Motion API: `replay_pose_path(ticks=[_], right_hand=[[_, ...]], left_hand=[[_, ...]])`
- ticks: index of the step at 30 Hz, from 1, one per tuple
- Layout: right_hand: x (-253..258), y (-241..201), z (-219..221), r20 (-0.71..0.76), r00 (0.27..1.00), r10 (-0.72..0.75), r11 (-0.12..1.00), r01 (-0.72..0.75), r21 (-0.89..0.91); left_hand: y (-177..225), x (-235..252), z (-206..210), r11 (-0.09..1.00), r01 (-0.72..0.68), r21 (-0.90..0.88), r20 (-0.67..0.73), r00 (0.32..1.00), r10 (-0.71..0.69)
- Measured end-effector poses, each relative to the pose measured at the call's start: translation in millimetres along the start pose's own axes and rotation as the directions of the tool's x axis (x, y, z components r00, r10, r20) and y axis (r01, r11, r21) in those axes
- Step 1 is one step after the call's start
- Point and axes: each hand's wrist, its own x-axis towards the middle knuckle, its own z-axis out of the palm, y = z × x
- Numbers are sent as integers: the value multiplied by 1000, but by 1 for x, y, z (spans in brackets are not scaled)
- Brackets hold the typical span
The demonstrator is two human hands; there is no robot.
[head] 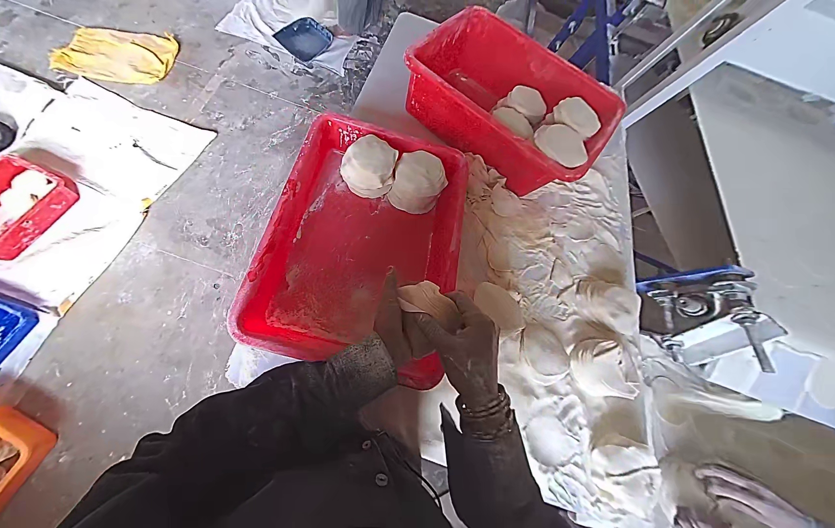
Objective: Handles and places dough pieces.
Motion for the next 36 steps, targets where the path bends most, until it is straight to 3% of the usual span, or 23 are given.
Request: replay_pose_path(ticks=[4,9,13,15,17,19,22,26,29,33,36], right_hand=[[-12,0,8,-149,975,-166,957,196,214],[-8,-6,18,-24,1000,-9,999,10,40],[1,2,17,-72,996,-57,901,82,427],[9,9,20,-23,995,97,880,-75,469],[25,14,29,89,943,321,793,-319,519],[49,21,42,172,896,410,725,-435,534],[85,31,59,231,885,404,754,-465,464],[128,29,77,143,896,421,868,-444,223],[148,30,92,79,888,454,889,-457,24],[150,27,100,97,906,412,904,-393,-168],[121,27,74,130,953,274,961,-265,-80]], left_hand=[[16,-2,2,1000,-26,-16,2,1000,26],[17,6,3,983,-129,128,-92,986,142],[33,-1,-1,931,-146,335,-20,987,162],[40,2,-10,881,-101,463,68,995,78],[46,16,-22,814,-90,574,134,991,15],[56,35,-28,749,-102,655,165,986,-10],[73,70,-28,622,-162,766,164,985,54],[89,124,-23,439,-291,850,251,957,147],[89,166,-21,331,-327,885,287,944,166],[86,191,-22,99,-365,926,333,911,245],[95,179,-27,-48,-392,919,392,891,229]])
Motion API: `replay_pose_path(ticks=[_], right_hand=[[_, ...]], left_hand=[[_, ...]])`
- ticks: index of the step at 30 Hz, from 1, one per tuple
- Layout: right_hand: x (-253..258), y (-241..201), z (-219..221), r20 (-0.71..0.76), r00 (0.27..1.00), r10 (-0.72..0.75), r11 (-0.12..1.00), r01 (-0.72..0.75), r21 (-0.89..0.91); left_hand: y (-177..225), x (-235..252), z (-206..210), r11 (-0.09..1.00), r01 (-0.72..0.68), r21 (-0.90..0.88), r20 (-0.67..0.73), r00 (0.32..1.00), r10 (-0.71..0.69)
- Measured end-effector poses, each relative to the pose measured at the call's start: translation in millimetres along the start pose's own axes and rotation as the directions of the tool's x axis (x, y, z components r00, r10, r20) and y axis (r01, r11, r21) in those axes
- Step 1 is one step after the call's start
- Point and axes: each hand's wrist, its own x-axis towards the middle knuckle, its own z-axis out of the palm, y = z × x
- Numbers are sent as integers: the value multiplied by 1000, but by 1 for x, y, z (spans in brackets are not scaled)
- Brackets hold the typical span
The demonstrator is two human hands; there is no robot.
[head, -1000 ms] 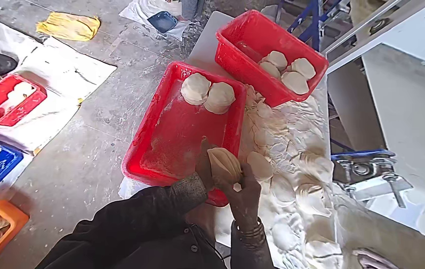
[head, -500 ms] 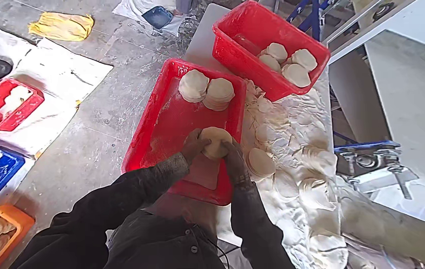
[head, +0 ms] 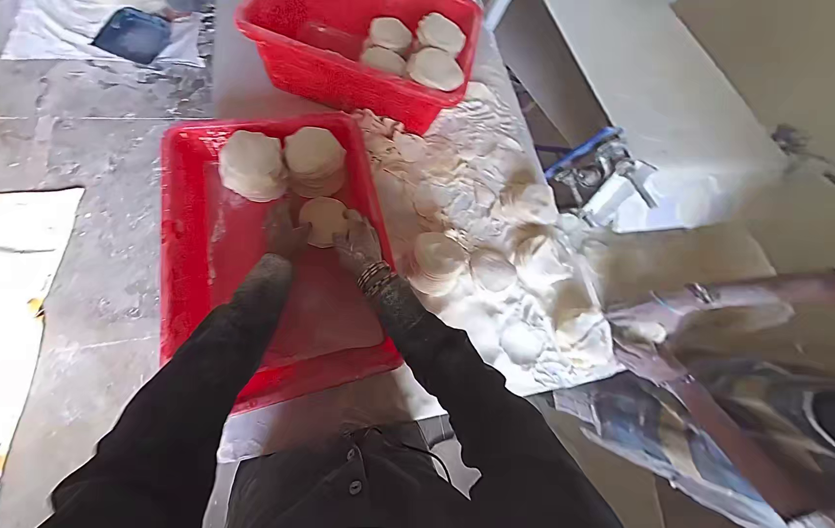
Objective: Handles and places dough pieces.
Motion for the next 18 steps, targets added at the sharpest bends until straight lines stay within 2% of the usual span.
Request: replay_pose_path(ticks=[2,3,5,6,7,8,9,10,12,14,18], right_hand=[[-40,16,-27,-135,986,-102,982,121,145],[-59,28,-45,-217,971,-103,975,141,171],[-88,68,-86,-377,926,-26,994,64,88],[-96,93,-108,-431,901,56,998,-56,13],[-100,118,-130,-434,884,175,972,-226,-67],[-101,140,-149,-388,858,336,901,-413,-134],[-99,156,-165,-346,810,474,814,-553,-179],[-95,167,-175,-318,766,559,751,-630,-198],[-89,182,-183,-272,725,632,706,-684,-182],[-84,193,-180,-262,721,642,720,-684,-119],[-74,223,-180,-217,761,611,791,-578,201]], left_hand=[[1,-18,-16,1000,0,26,46,999,-1],[3,-30,-28,999,1,51,73,997,-4],[-5,-54,-50,997,7,73,93,996,-14],[-12,-64,-58,999,-4,54,85,996,0],[-19,-74,-65,999,-24,30,64,998,22],[-23,-84,-68,999,-44,-4,39,998,45],[-22,-94,-70,998,-55,-35,18,998,55],[-19,-102,-70,996,-61,-65,-1,998,61],[-4,-121,-63,991,-72,-117,-26,997,70],[16,-135,-52,984,-104,-143,-36,994,99],[55,-164,-20,964,-171,-205,-22,985,170]])
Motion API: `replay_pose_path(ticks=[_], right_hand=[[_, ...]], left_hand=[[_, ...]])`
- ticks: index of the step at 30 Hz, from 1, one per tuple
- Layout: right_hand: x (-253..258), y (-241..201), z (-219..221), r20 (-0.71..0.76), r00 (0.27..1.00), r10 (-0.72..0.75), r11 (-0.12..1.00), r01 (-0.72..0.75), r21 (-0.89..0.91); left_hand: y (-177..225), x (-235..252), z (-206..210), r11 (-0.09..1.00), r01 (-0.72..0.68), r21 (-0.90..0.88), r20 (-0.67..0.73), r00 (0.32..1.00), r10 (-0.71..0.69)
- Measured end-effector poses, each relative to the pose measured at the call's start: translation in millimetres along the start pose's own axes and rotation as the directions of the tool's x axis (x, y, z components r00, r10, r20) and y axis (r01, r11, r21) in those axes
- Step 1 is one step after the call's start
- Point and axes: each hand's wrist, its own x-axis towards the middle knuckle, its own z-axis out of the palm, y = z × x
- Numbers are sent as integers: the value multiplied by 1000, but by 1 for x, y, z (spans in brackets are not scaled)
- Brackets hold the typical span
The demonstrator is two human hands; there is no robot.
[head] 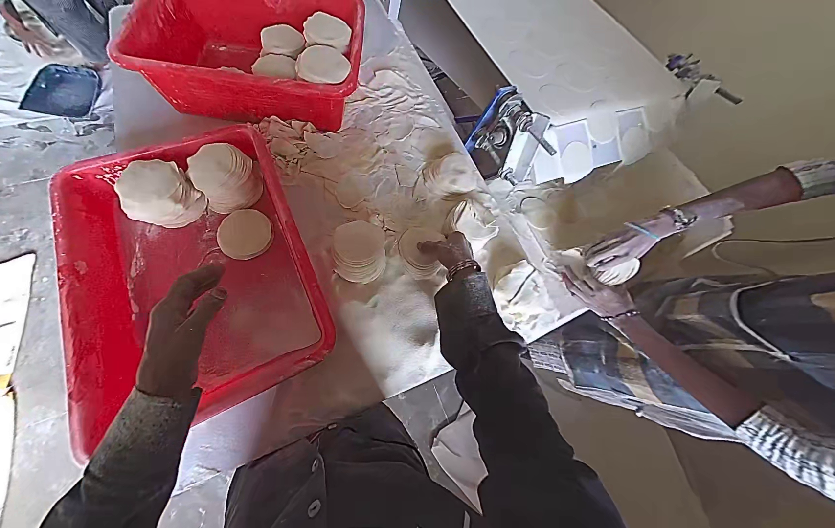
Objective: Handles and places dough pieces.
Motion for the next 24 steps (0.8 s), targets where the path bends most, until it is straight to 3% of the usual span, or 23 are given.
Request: replay_pose_path(ticks=[3,5,8,10,12,14,16,18,20,21,22,24], right_hand=[[-18,-3,-12,-25,982,-185,979,186,80],[-50,4,-17,-172,925,-337,905,369,212],[-78,23,-21,-379,829,-411,800,527,285],[-72,31,-17,-325,843,-429,850,498,171],[-60,27,-15,-119,905,-408,913,409,-18],[-56,24,-15,-7,920,-392,919,392,-32],[-70,33,-14,-81,892,-444,871,451,196],[-91,37,-12,-156,841,-519,661,510,551],[-114,34,-8,-120,794,-596,463,461,757],[-117,30,-6,-83,780,-620,487,467,738],[-116,26,-3,-45,785,-618,599,508,619],[-119,17,-2,56,825,-562,812,538,227]], left_hand=[[23,-19,32,997,-45,-61,28,999,47],[32,-37,52,993,-47,-110,56,997,53],[42,-56,84,982,-27,-186,93,995,45],[39,-63,104,982,-30,-184,129,990,55],[35,-65,120,986,-58,-155,160,984,83],[34,-64,131,985,-104,-138,166,978,127],[33,-66,141,980,-115,-164,181,973,145],[31,-66,160,966,-47,-254,222,969,105],[28,-66,188,894,160,-418,245,968,-59],[29,-65,202,814,264,-517,231,959,-164],[30,-64,215,718,329,-614,208,944,-254],[43,-65,228,581,395,-712,209,909,-362]])
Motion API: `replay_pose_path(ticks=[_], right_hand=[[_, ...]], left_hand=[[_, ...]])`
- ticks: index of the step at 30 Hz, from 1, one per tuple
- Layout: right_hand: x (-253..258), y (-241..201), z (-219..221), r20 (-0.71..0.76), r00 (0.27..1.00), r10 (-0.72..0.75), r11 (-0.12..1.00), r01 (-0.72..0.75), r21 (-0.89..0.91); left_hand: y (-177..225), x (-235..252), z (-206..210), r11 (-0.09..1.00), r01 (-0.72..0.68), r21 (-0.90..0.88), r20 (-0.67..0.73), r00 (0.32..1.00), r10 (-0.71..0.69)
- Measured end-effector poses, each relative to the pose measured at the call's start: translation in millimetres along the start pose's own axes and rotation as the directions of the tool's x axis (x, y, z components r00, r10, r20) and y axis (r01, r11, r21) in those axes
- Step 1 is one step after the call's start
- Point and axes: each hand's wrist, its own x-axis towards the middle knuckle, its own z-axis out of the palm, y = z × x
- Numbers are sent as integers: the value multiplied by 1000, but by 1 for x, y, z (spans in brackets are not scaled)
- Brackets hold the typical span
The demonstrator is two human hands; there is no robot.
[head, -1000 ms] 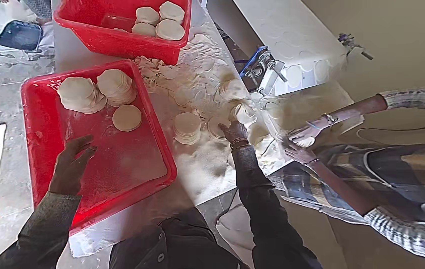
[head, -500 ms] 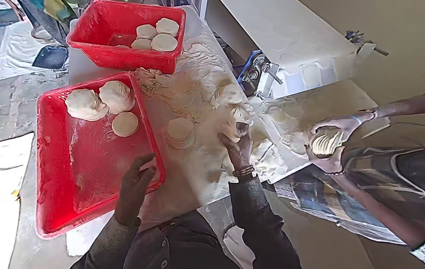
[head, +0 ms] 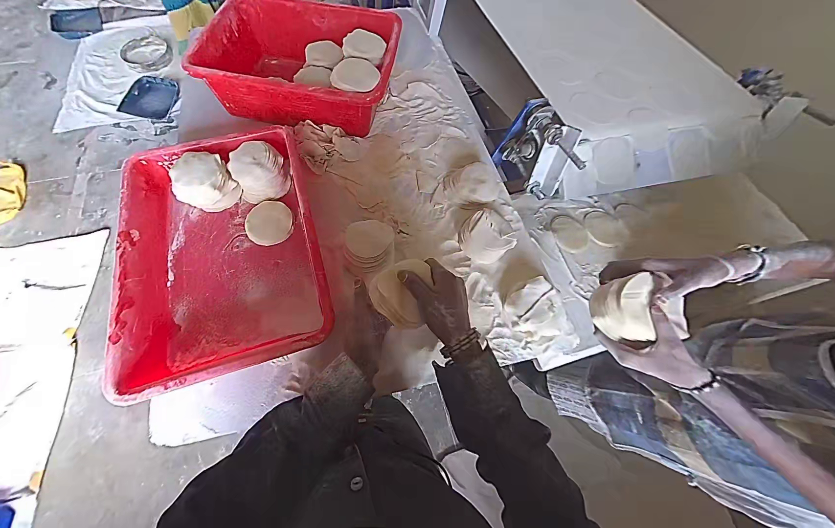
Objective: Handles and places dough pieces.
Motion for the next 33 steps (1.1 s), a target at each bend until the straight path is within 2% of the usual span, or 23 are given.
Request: replay_pose_path(ticks=[1,2,3,5,6,7,8,10,11,14,16,19,22,24,29,31,33], right_hand=[[-1,-7,1,36,999,19,995,-15,-96],[-1,-13,1,61,998,-1,996,6,-84],[-4,-16,2,79,996,-42,999,40,27],[-5,-17,7,110,985,-135,941,93,326],[-3,-16,10,121,983,-142,932,91,349],[-1,-17,14,125,985,-115,951,73,300],[0,-21,17,132,987,-89,969,55,242],[-2,-31,22,141,988,-62,987,39,159],[-5,-37,22,133,990,-55,991,38,128],[-9,-46,25,57,997,-53,995,48,85],[-8,-49,28,79,996,-28,993,19,120],[-4,-54,32,217,976,-22,968,-34,250],[-11,-71,40,197,969,-152,901,54,431],[-14,-77,49,228,954,-193,877,64,475],[-1,-81,87,380,924,-47,886,-138,444],[7,-95,97,421,906,-32,886,-170,432],[26,-112,110,450,892,-41,907,-155,391]], left_hand=[[3,-2,4,999,37,-16,-20,999,-37],[7,-3,5,998,57,-8,-19,998,-58],[10,-5,3,998,60,-4,-15,998,-60],[8,-7,-7,999,-45,-15,-22,999,44],[5,-6,-13,993,-112,-34,-17,994,111],[3,-2,-18,985,-148,-90,4,989,149],[6,1,-20,979,-116,-168,23,992,122],[27,-4,-16,946,56,-318,6,998,-57],[36,-8,-16,934,99,-344,-1,994,-105],[54,-20,-25,966,72,-247,75,996,-55],[60,-21,-33,992,13,-129,135,991,5],[75,-22,-45,998,32,-46,134,991,-26],[98,-28,-56,998,2,-64,148,989,7],[104,-29,-66,997,-9,-73,96,995,16],[107,-22,-98,995,93,-37,-59,994,-95],[120,-17,-108,997,61,-51,-100,993,-66],[133,-1,-121,999,-25,-22,-120,993,22]])
